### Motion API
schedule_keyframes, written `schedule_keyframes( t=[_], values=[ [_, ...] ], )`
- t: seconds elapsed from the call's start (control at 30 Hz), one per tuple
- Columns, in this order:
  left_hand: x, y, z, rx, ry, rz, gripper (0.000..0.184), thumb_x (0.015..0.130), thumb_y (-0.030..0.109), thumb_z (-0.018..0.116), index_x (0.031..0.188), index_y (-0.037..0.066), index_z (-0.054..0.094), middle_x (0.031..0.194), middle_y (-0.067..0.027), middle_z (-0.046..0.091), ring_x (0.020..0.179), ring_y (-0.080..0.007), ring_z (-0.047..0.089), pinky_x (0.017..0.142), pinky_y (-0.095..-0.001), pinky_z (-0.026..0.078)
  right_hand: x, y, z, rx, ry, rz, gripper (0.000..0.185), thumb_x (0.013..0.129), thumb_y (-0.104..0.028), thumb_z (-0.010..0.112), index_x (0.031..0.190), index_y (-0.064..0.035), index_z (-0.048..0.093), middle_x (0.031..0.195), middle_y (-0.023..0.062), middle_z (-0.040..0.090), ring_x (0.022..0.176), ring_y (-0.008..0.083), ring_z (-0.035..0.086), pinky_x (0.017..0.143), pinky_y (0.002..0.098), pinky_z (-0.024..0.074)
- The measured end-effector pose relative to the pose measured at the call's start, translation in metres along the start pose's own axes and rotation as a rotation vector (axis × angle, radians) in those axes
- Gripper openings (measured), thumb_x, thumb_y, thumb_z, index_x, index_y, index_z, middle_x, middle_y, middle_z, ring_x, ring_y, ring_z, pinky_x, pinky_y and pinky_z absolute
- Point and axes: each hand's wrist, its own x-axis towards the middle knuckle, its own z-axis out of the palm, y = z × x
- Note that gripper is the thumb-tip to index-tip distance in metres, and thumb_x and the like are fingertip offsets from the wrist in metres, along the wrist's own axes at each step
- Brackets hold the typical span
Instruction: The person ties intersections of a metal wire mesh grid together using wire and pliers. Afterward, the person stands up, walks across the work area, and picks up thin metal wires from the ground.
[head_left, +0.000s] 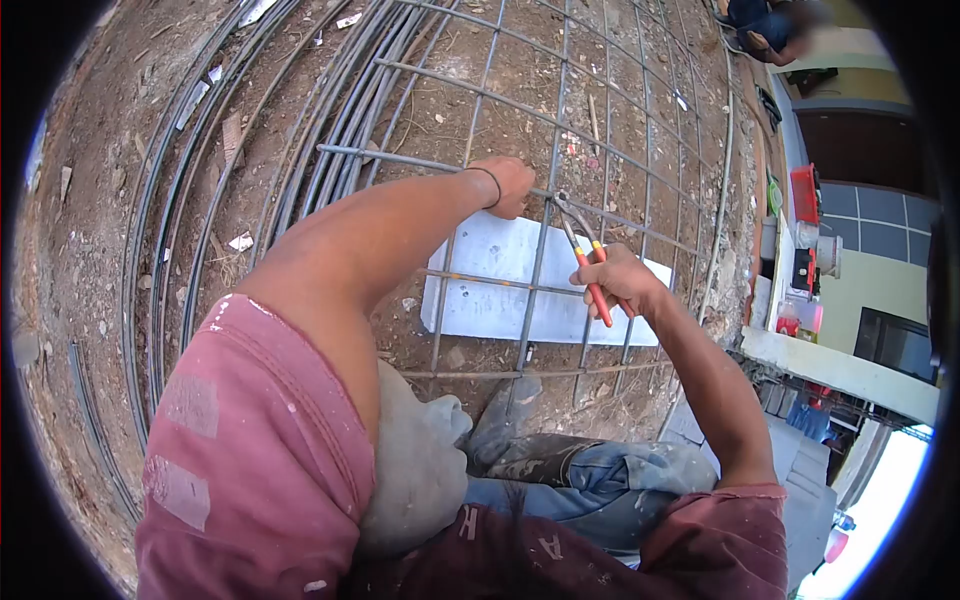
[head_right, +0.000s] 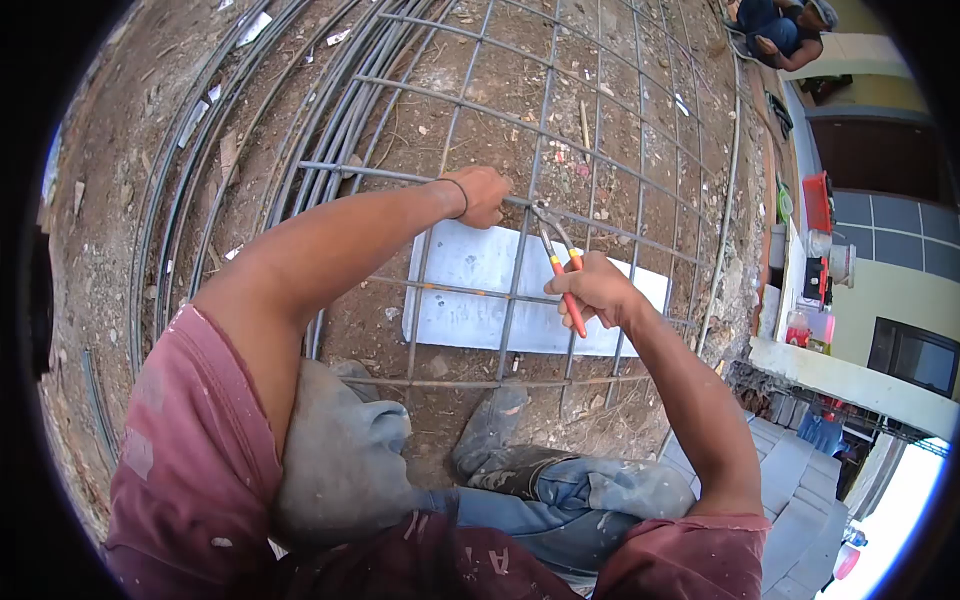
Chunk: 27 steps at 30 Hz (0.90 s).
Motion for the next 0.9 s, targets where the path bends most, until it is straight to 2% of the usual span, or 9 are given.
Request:
schedule_keyframes(
  t=[0.1,0.13,0.23,0.4,0.47,0.6,0.67,0.77,0.9],
  values=[
    [0.009,-0.004,0.007,0.064,-0.019,0.012,0.042,0.087,0.027,0.066,0.117,-0.002,0.066,0.119,-0.0283,0.069,0.117,-0.0422,0.066,0.100,-0.0487,0.054,-0.013,-0.018,-0.021,-0.945,0.365,-0.575,0.034,0.078,-0.021,0.077,0.091,0.0067,0.061,0.081,0.0231,0.070,0.071,0.0352,0.072,0.070,0.0470,0.0599],
    [0.012,-0.005,0.008,0.069,-0.048,-0.007,0.044,0.087,0.030,0.067,0.117,-0.001,0.066,0.121,-0.0282,0.068,0.119,-0.0419,0.065,0.101,-0.0483,0.053,-0.023,-0.029,-0.023,-1.160,0.350,-0.494,0.036,0.085,-0.025,0.071,0.094,0.0075,0.060,0.090,0.0273,0.069,0.085,0.0404,0.072,0.081,0.0500,0.0569],
    [0.011,-0.005,0.007,0.092,-0.056,-0.007,0.045,0.087,0.031,0.067,0.119,-0.001,0.066,0.123,-0.0278,0.067,0.121,-0.0416,0.063,0.102,-0.0479,0.053,-0.017,-0.038,-0.048,-1.586,0.541,-0.501,0.028,0.104,-0.025,0.052,0.104,0.0023,0.059,0.103,0.0224,0.068,0.097,0.0365,0.070,0.082,0.0495,0.0551],
    [0.018,-0.006,0.013,0.100,-0.054,-0.018,0.045,0.086,0.031,0.067,0.117,-0.001,0.068,0.120,-0.0268,0.069,0.119,-0.0410,0.065,0.102,-0.0473,0.053,0.005,-0.079,-0.079,-1.992,0.553,-0.664,0.031,0.105,-0.028,0.050,0.108,0.0008,0.059,0.102,0.0156,0.068,0.097,0.0276,0.065,0.081,0.0429,0.0510],
    [0.018,-0.006,0.013,0.091,-0.056,-0.014,0.044,0.086,0.030,0.068,0.117,-0.001,0.068,0.119,-0.0267,0.070,0.118,-0.0408,0.066,0.102,-0.0472,0.053,0.020,-0.087,-0.094,-2.262,0.605,-0.934,0.030,0.104,-0.028,0.050,0.109,-0.0001,0.060,0.101,0.0127,0.067,0.093,0.0247,0.063,0.081,0.0416,0.0490],
    [0.010,-0.001,0.005,0.013,-0.057,-0.032,0.043,0.085,0.028,0.067,0.115,-0.002,0.069,0.118,-0.0277,0.070,0.118,-0.0406,0.066,0.101,-0.0471,0.054,0.039,-0.089,-0.104,-2.261,0.594,-1.014,0.030,0.102,-0.025,0.051,0.114,0.0010,0.058,0.100,0.0129,0.067,0.091,0.0244,0.066,0.075,0.0416,0.0510],
    [0.011,-0.002,0.007,-0.002,-0.073,-0.028,0.043,0.085,0.027,0.067,0.116,-0.003,0.069,0.119,-0.0280,0.070,0.119,-0.0407,0.066,0.101,-0.0471,0.054,0.041,-0.081,-0.101,-2.015,0.486,-0.587,0.034,0.102,-0.022,0.050,0.126,0.0017,0.053,0.097,0.0145,0.066,0.087,0.0267,0.069,0.070,0.0432,0.0538],
    [0.012,-0.005,0.012,-0.027,-0.038,-0.026,0.044,0.085,0.026,0.067,0.117,-0.003,0.068,0.120,-0.0282,0.069,0.118,-0.0412,0.066,0.101,-0.0472,0.054,0.050,-0.056,-0.103,-1.972,0.559,-0.608,0.040,0.102,-0.019,0.050,0.137,0.0013,0.047,0.103,0.0171,0.064,0.083,0.0298,0.071,0.066,0.0455,0.0562],
    [0.012,-0.005,0.012,-0.039,-0.027,-0.015,0.045,0.085,0.026,0.066,0.117,-0.004,0.068,0.121,-0.0283,0.069,0.118,-0.0415,0.066,0.101,-0.0474,0.054,0.040,-0.045,-0.089,-1.904,0.656,-0.510,0.049,0.101,-0.021,0.054,0.145,-0.0035,0.044,0.119,0.0184,0.059,0.097,0.0335,0.069,0.079,0.0459,0.0544]
  ],
)
